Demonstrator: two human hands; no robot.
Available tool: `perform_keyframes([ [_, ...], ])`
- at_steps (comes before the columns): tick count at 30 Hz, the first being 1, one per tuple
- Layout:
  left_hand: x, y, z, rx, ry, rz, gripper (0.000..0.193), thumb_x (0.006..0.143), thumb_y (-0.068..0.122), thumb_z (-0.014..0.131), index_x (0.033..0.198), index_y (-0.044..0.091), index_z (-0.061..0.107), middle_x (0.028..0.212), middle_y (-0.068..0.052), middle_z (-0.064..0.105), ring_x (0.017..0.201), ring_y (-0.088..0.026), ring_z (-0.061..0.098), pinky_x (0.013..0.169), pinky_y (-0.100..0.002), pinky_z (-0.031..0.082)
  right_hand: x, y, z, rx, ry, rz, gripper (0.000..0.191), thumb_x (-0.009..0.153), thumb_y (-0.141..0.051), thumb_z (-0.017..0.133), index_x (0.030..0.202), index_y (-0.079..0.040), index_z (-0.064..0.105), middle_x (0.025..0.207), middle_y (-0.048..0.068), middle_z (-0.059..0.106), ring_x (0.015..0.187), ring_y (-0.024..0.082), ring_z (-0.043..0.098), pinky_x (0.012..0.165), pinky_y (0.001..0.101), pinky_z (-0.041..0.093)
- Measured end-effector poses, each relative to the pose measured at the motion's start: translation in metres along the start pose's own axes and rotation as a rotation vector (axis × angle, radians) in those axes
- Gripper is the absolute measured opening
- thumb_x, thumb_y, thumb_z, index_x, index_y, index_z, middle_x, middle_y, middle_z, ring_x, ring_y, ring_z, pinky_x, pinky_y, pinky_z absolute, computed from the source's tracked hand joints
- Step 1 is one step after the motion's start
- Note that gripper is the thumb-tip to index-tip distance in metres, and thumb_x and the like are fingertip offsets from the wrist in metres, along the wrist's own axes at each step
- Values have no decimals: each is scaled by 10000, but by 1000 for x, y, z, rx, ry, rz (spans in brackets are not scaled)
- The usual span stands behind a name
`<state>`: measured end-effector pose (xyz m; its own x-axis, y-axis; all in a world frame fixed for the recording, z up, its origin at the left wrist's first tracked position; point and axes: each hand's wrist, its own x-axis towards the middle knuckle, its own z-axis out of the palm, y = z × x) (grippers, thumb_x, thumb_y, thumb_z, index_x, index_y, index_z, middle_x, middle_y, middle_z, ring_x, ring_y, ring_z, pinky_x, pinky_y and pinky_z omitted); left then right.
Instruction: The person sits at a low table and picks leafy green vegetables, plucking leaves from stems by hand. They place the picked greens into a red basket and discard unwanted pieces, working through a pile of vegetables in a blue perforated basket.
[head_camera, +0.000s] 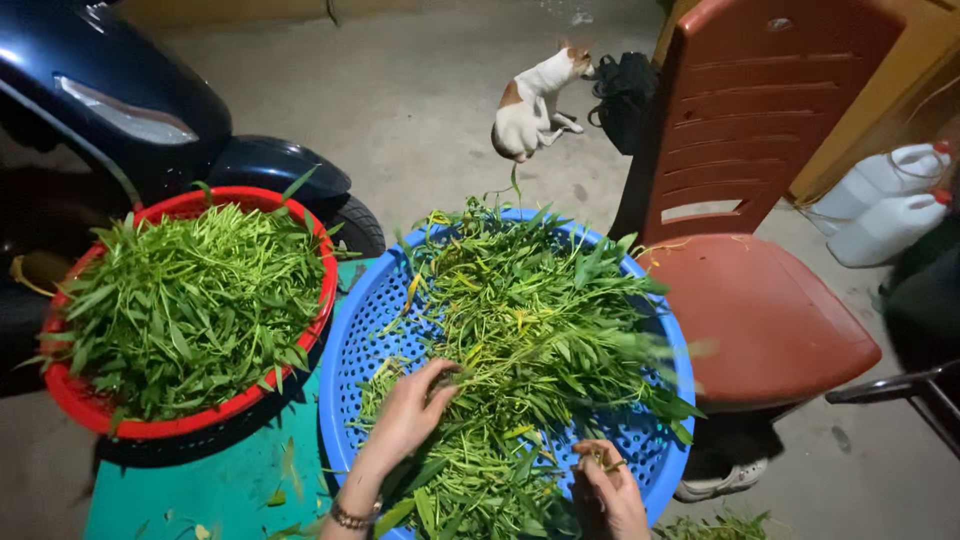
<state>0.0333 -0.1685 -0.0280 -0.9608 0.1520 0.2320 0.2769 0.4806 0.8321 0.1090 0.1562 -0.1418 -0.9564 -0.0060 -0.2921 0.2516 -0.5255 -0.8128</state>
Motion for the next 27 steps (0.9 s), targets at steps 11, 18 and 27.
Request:
perform_keyframes([
  [11, 2, -12, 55, 263, -23, 23, 406, 842, 347, 817, 1137, 83, 733, 1029, -157, 765, 856, -326, 735, 754, -444, 571, -18, 15, -16, -263, 91, -67, 202, 860, -132, 789, 1002, -18, 702, 769, -29, 575, 669, 77, 475, 579, 239, 349],
  [18, 5, 17, 63, 197, -232, -232, 322, 817, 302, 774, 1121, 198, 769, 995, -73, 791, 818, -279, 768, 774, -397, 592, -35, -29, 1, -613, 201, -240, 167, 859, -137, 783, 958, -3, 800, 782, 23, 674, 685, 80, 552, 595, 243, 428],
  [27, -45, 42, 33, 212, 52, 10, 165, 817, 219, 769, 955, 134, 802, 922, -41, 771, 811, -274, 746, 715, -377, 570, -54, -65, 97, -1097, 37, -621, 321, 807, -33, 703, 1122, -80, 738, 829, 77, 694, 673, 198, 667, 596, 293, 516],
])
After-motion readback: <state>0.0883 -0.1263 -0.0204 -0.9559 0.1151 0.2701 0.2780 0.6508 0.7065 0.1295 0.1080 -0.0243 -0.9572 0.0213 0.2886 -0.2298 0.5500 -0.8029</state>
